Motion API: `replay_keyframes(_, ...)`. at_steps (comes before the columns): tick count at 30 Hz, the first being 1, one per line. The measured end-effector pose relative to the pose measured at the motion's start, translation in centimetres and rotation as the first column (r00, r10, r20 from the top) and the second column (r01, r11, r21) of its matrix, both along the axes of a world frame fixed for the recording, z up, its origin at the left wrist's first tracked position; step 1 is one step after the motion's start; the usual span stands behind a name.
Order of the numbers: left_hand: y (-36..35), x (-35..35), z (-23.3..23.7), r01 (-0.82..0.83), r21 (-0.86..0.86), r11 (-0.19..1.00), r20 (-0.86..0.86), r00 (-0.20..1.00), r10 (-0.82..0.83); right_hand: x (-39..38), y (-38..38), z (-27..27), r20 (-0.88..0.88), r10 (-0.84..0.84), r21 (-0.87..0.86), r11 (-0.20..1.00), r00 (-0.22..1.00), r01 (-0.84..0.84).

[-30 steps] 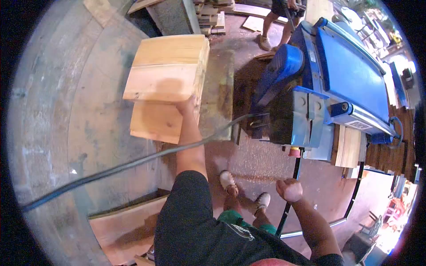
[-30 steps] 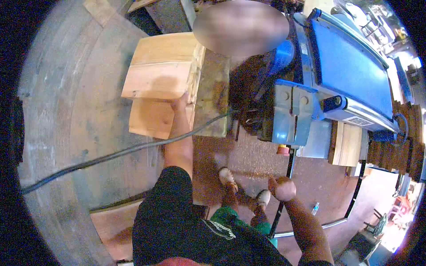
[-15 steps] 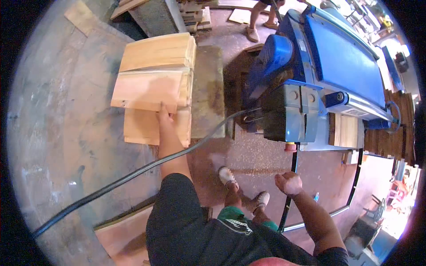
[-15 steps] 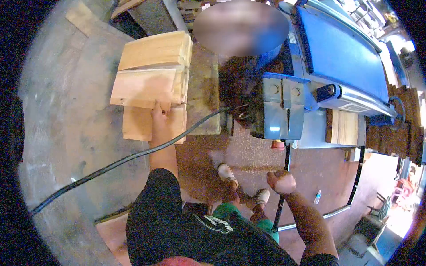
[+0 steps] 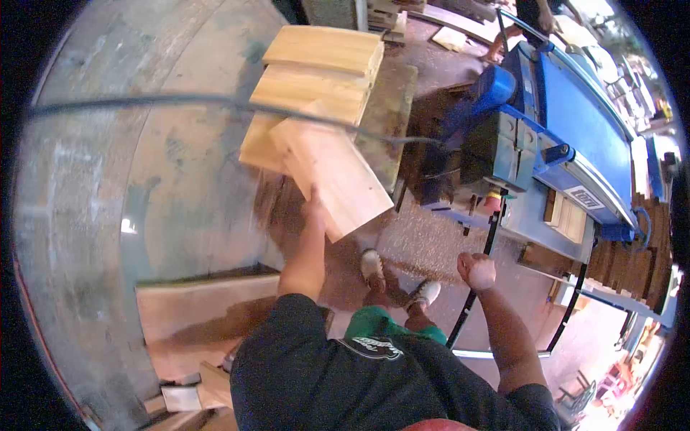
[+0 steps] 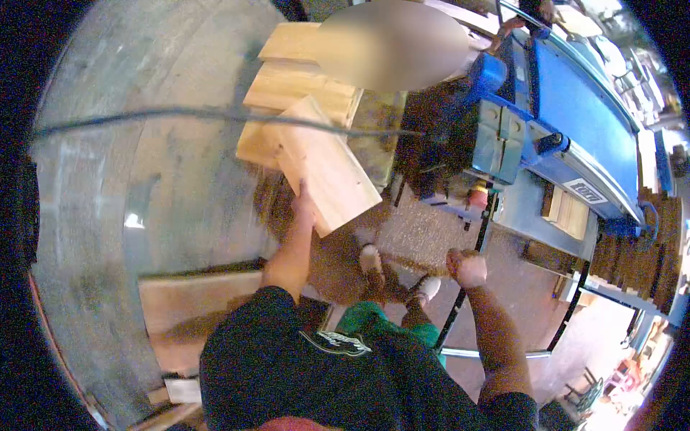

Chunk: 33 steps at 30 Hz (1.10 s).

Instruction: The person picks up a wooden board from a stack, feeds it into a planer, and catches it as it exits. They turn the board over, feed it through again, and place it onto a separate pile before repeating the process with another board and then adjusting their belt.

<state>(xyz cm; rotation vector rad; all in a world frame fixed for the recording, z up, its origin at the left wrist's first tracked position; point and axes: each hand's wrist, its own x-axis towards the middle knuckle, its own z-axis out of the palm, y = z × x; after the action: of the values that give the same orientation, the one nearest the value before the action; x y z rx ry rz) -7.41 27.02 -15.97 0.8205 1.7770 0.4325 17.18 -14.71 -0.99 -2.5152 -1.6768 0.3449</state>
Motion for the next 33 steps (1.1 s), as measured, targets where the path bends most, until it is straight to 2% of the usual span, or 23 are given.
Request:
replay_keyframes(1, -1.5, -1.6, 1.0, 0.063, 0.069, 0.996, 0.093, 0.993, -0.069, -0.4, -0.5, -0.1, -0.008, 0.020, -0.008, 1.000, 1.000, -0.020)
replay_keyframes(2, -2.4, -4.0, 0.0, 0.043, 0.066, 0.997, 0.091, 0.995, -0.049, -0.4, -0.1, 0.1, 0.030, 0.018, 0.010, 1.000, 0.999, -0.018)
replay_keyframes(4, -3.0, -8.6, -3.1, 0.078, -0.054, 0.996, 0.365, 0.929, -0.053, -0.1, 0.2, -0.1, 0.048, -0.004, 0.115, 0.993, 0.999, -0.001)
replay_keyframes(5, -5.2, -9.7, 0.3, 0.063, -0.048, 0.997, 0.363, 0.931, -0.042, -0.1, 0.0, -0.1, 0.046, 0.010, 0.122, 0.992, 0.999, -0.015)
replay_keyframes(7, -11.9, -11.4, 11.0, 0.149, 0.067, 0.987, 0.234, 0.959, -0.160, -0.2, 0.1, 0.0, 0.065, -0.001, 0.076, 0.997, 0.998, -0.004)
replay_keyframes(9, -18.2, -13.0, 11.8, 0.038, 0.073, 0.997, 0.309, 0.949, -0.059, -0.7, 1.0, 1.1, 0.025, -0.019, 0.086, 0.996, 1.000, 0.017)
replay_keyframes(11, -23.4, -12.5, 14.4, -0.062, 0.072, 0.996, 0.393, 0.919, 0.028, -1.0, 0.5, 0.8, -0.378, -0.242, -0.047, 0.969, 0.893, 0.243)
replay_keyframes(12, -26.3, -11.5, 18.4, -0.016, 0.146, 0.989, 0.353, 0.935, -0.037, -2.3, 0.3, 1.6, -0.766, -0.199, -0.008, 0.954, 0.611, 0.300)
replay_keyframes(13, -28.7, -10.8, 20.8, 0.031, 0.220, 0.975, 0.309, 0.946, -0.100, -4.4, 0.3, 2.7, -0.977, -0.080, -0.003, 0.933, 0.197, 0.361)
replay_keyframes(14, -30.8, -10.8, 19.7, 0.099, 0.338, 0.936, 0.168, 0.972, -0.163, -7.3, -0.6, 4.3, -0.992, 0.029, -0.019, 0.933, -0.125, 0.360)
replay_keyframes(15, -32.9, -10.5, 19.2, 0.090, 0.346, 0.934, 0.168, 0.973, -0.156, -9.5, -1.9, 6.0, -0.891, 0.131, -0.034, 0.935, -0.434, 0.352)
replay_keyframes(16, -34.9, -10.2, 19.0, 0.049, 0.299, 0.953, 0.339, 0.928, -0.154, -10.2, -3.7, 8.2, -0.890, 0.138, -0.023, 0.938, -0.434, 0.346)
replay_keyframes(17, -36.6, -9.9, 19.1, 0.022, 0.248, 0.969, 0.499, 0.854, -0.146, -10.6, -5.6, 10.7, -0.966, 0.068, -0.023, 0.937, -0.248, 0.350)
replay_keyframes(18, -38.2, -9.2, 21.6, 0.025, 0.260, 0.965, 0.499, 0.853, -0.156, -10.6, -7.6, 12.0, -0.999, -0.004, -0.022, 0.932, -0.050, 0.362)
replay_keyframes(21, -39.8, -6.1, 26.9, 0.293, 0.294, 0.910, 0.535, 0.738, -0.410, -7.7, -14.0, 11.8, -0.990, 0.105, 0.060, 0.922, -0.098, 0.382)
replay_keyframes(22, -38.5, -4.5, 27.8, 0.382, 0.273, 0.883, 0.576, 0.670, -0.468, -6.4, -15.9, 11.0, -0.975, 0.145, 0.077, 0.933, -0.170, 0.352)
replay_keyframes(24, -37.1, 0.5, 33.6, 0.490, 0.403, 0.773, 0.555, 0.540, -0.632, -4.9, -19.3, 12.3, -0.965, 0.211, 0.139, 0.915, -0.156, 0.378)
replay_keyframes(26, -36.2, 6.5, 37.3, 0.399, 0.470, 0.787, 0.618, 0.488, -0.616, -4.2, -22.6, 12.9, -0.950, 0.273, 0.189, 0.889, -0.151, 0.418)
replay_keyframes(28, -34.4, 10.2, 40.8, 0.537, 0.483, 0.692, 0.539, 0.440, -0.718, -3.6, -24.9, 13.0, -0.959, 0.263, 0.192, 0.880, -0.108, 0.434)
replay_keyframes(29, -34.2, 11.7, 40.3, 0.570, 0.482, 0.666, 0.541, 0.404, -0.738, -3.7, -26.0, 13.2, -0.960, 0.265, 0.190, 0.858, -0.094, 0.476)
replay_keyframes(31, -34.6, 14.5, 38.6, 0.581, 0.488, 0.651, 0.522, 0.404, -0.751, -4.8, -27.6, 13.4, -0.920, 0.290, 0.092, 0.814, -0.263, 0.574)
replay_keyframes(32, -36.2, 14.9, 38.4, 0.627, 0.437, 0.644, 0.476, 0.447, -0.758, -5.0, -28.6, 12.8, -0.925, 0.299, 0.097, 0.782, -0.234, 0.616)
replay_keyframes(33, -37.6, 15.5, 37.4, 0.636, 0.388, 0.667, 0.531, 0.437, -0.726, -5.2, -29.4, 12.5, -0.924, 0.315, 0.102, 0.751, -0.218, 0.653)
